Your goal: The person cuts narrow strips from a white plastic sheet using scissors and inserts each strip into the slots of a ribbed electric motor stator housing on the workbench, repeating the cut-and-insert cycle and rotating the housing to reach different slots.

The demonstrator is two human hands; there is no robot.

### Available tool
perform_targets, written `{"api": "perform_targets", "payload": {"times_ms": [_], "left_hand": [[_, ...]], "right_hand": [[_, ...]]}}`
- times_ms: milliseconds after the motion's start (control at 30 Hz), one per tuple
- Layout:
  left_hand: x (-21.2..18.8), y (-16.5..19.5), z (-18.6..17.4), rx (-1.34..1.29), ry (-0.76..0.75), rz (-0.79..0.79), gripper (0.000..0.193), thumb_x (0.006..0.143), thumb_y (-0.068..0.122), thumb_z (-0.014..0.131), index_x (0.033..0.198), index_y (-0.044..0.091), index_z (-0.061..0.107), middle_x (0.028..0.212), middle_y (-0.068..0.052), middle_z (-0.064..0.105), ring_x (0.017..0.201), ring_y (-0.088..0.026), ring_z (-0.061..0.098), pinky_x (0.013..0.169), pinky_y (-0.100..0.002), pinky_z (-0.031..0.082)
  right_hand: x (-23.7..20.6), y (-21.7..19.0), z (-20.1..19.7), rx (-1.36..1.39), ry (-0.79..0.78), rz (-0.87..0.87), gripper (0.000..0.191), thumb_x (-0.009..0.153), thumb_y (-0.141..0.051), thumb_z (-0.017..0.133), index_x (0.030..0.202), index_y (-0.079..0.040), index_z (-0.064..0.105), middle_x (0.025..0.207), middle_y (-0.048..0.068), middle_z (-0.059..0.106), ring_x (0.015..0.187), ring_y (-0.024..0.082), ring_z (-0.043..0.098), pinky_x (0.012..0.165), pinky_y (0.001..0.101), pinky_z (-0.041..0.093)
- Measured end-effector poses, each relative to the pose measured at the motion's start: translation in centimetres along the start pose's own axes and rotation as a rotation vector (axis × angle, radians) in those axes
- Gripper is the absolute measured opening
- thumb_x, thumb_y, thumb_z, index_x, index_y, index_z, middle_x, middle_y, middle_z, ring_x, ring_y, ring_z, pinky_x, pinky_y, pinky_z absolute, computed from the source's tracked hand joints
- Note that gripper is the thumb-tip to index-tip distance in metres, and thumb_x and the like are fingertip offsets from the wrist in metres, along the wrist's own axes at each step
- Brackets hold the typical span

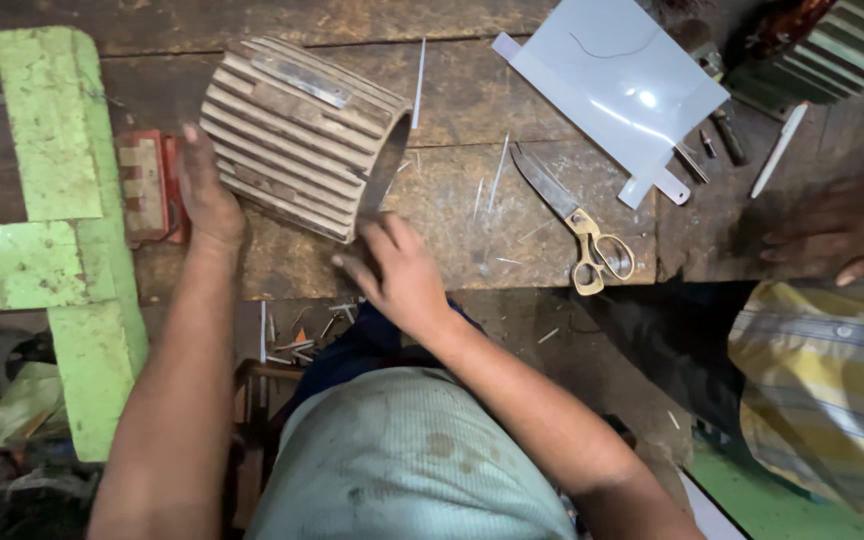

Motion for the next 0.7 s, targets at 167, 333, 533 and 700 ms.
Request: {"api": "perform_targets", "payload": {"times_ms": [167,333,533,700], "left_hand": [[-0.2,1.7,0.1,0.235,0.069,0.146,0.075,0.115,0.053,0.028,0.147,-0.011,0.053,0.140,-0.032,0.060,0.125,-0.042,0.058,0.112,-0.048,0.043],[3.7,3.9,-1.1,0.757,-0.104,-0.166,0.061,0.116,0.041,0.029,0.135,-0.010,0.057,0.115,-0.035,0.064,0.105,-0.050,0.061,0.095,-0.057,0.045],[6.7,6.8,0.6,0.945,-0.248,-0.107,0.055,0.120,0.042,0.031,0.126,0.002,0.067,0.119,-0.032,0.065,0.111,-0.053,0.059,0.101,-0.059,0.045],[7.7,7.8,2.8,1.049,-0.304,0.246,0.042,0.110,0.025,0.039,0.127,-0.005,0.064,0.118,-0.038,0.064,0.102,-0.059,0.059,0.088,-0.063,0.046]], "right_hand": [[1.6,-0.7,-1.4,-0.177,-0.016,-0.055,0.021,0.087,-0.012,0.072,0.105,-0.004,0.066,0.100,0.013,0.063,0.096,0.036,0.063,0.083,0.0446,0.053],[2.9,-2.1,-2.3,-0.068,0.029,0.142,0.021,0.094,-0.021,0.077,0.094,-0.004,0.067,0.086,0.016,0.064,0.080,0.038,0.064,0.069,0.0465,0.050],[2.2,-2.3,-1.5,0.214,-0.106,0.128,0.021,0.092,-0.022,0.077,0.099,-0.004,0.070,0.089,0.015,0.068,0.081,0.035,0.068,0.071,0.0422,0.053],[-1.2,1.1,-2.0,0.218,-0.083,0.167,0.015,0.096,-0.019,0.072,0.101,-0.005,0.070,0.097,0.014,0.072,0.089,0.034,0.071,0.078,0.0388,0.056]]}}
Point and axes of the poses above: each hand's wrist, its own x-axis towards the middle knuckle, its own z-axis out of the palm, y = z × x, the point moved 6 cm from there along x, towards the middle knuckle
